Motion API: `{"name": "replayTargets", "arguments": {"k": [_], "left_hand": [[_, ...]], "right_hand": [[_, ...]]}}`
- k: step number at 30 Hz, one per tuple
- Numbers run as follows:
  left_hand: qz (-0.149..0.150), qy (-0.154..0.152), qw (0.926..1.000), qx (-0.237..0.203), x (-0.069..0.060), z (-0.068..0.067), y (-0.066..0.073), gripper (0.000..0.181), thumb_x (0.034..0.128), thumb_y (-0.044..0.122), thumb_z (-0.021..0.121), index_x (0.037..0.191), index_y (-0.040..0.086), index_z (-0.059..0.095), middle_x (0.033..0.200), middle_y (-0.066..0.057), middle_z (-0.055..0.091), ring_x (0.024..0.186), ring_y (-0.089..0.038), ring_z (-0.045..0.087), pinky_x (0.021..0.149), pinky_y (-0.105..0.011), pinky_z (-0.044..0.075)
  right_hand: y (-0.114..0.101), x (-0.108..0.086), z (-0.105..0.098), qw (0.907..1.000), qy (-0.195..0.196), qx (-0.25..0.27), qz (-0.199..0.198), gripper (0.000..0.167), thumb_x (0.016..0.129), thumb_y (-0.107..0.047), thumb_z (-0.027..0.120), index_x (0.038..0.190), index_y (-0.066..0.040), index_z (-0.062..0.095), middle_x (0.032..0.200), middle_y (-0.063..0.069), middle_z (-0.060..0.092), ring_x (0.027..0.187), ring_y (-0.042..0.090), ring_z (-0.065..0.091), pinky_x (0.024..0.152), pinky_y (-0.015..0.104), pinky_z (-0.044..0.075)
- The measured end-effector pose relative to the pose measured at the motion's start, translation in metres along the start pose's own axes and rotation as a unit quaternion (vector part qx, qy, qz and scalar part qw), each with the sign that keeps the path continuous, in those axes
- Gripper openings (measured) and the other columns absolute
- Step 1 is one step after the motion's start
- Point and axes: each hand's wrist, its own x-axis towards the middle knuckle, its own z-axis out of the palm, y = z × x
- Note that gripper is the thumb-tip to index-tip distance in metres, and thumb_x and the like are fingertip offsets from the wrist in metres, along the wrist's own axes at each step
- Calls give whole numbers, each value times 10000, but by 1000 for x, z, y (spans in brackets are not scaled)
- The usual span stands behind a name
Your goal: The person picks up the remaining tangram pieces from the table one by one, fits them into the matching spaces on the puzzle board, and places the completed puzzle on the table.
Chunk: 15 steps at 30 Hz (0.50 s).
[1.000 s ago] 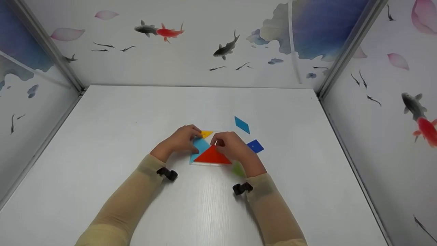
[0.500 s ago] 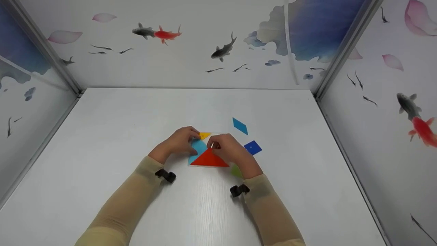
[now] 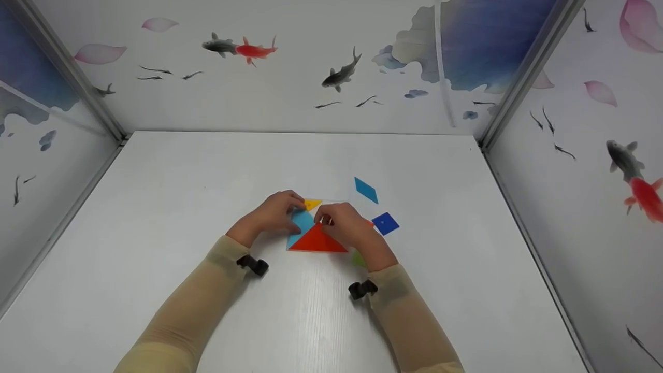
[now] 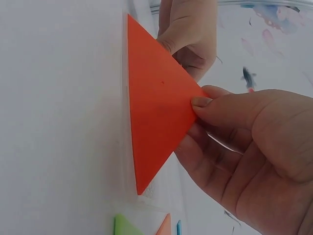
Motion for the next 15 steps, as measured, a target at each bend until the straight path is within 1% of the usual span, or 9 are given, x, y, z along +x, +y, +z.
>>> {"name": "replayTargets", "arguments": {"k": [8,12,15], "left_hand": [[-140,-18,9999,-9,0,-1,2,501,845,180,909,1317,120,752,1434,-30,600,1343,-248,517,1185,-373,487],[-136,-22,9999,-46,0,-1,3,506,846,183,909,1322,122,750,1442,-34,593,1346,-251,515,1182,-376,490],[-71,-26,9999,-103,0,-1,2,512,842,177,909,1324,112,749,1443,-40,595,1351,-261,514,1180,-380,492]], "right_hand": [[-1,3,2,9997,-18,-122,220,247,959,-89,775,1169,-210,730,1078,-1,715,1041,213,649,948,377,618],[-2,4,2,9995,-42,-176,254,284,934,-72,797,1169,-213,726,1079,5,713,1037,220,649,934,376,621],[-2,3,2,9995,-46,-217,232,313,917,-56,810,1178,-204,721,1082,16,711,1027,223,656,927,380,626]]}}
